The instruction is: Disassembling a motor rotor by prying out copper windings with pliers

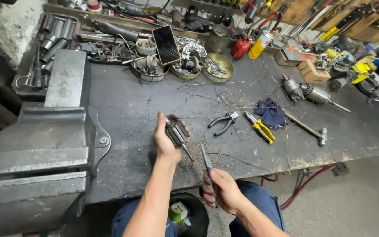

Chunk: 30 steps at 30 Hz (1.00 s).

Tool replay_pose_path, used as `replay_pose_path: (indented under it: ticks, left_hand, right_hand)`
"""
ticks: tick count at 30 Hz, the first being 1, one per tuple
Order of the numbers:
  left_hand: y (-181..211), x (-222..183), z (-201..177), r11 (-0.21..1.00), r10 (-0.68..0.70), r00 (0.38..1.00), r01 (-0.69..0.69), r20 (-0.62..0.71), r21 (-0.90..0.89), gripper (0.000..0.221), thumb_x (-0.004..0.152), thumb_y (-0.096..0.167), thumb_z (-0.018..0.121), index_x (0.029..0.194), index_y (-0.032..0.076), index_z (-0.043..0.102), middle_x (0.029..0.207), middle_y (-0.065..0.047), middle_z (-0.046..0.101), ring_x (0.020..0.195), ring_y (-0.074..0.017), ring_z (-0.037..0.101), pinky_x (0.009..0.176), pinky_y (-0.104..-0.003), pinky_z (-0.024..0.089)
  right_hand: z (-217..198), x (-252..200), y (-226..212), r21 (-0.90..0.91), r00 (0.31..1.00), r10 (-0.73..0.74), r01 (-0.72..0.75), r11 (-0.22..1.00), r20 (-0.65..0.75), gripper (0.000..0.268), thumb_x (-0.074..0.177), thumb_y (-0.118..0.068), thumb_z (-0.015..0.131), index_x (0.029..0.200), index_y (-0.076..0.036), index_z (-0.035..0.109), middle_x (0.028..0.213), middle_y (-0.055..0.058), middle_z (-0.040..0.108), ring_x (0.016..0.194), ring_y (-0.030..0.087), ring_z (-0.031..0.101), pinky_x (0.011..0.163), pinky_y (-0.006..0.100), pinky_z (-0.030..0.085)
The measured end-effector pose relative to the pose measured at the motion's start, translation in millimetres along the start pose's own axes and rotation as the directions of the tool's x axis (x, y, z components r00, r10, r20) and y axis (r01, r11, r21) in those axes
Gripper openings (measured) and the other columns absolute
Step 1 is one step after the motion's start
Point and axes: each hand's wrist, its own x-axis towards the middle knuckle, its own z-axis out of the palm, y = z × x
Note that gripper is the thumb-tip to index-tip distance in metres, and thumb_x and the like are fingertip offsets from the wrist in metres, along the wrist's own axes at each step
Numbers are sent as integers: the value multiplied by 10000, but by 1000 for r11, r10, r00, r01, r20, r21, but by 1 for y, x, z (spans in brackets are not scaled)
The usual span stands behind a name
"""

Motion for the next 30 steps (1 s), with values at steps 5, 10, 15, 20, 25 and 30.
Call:
replay_pose_path:
  ticks: [5,10,15,20,25,30]
  left_hand:
    - [-11,-15,15,978,-189,975,177,116,111,514,991,528,525,960,35,667,764,-159,687,593,-257,653,513,-382,559]
    - [-28,-13,25,951,-307,949,304,65,55,598,1008,588,477,912,41,698,768,-168,711,614,-281,686,519,-384,542]
    - [-42,-22,23,878,-476,878,478,43,-35,483,906,591,646,960,113,604,877,-142,689,776,-310,704,686,-533,624]
    - [-65,-26,27,859,-495,863,504,-107,91,411,831,379,800,966,24,642,764,-136,660,687,-303,708,616,-465,649]
    - [-72,-28,26,862,-501,861,506,-87,45,334,851,307,799,1009,51,654,841,-126,702,684,-281,703,675,-460,652]
    - [-59,-37,33,941,-322,941,306,101,144,342,802,152,790,1058,91,572,808,-150,661,702,-299,683,505,-358,576]
  right_hand:
    - [-34,-10,-5,210,985,-90,121,970,-149,363,1008,-487,557,891,-165,439,617,-40,376,396,92,349,303,244,254]
    - [-22,-14,-10,271,959,-218,261,926,-179,360,1035,-482,523,893,-166,427,608,-41,353,384,83,332,272,235,276]
    - [-30,-13,-14,19,915,-377,384,923,-145,402,992,-417,601,870,-65,451,587,91,395,394,219,403,318,349,372]
    - [-23,-25,-30,-40,928,-366,364,931,-67,383,1011,-364,582,857,-42,443,602,105,386,404,236,442,320,341,404]
    - [-28,-34,-42,-123,928,-369,360,925,-59,370,1020,-328,571,842,-26,453,588,123,394,405,249,434,336,341,390]
    - [-48,-46,-37,303,962,-186,240,922,-198,359,1050,-477,514,885,-172,424,586,-52,365,348,60,305,235,211,207]
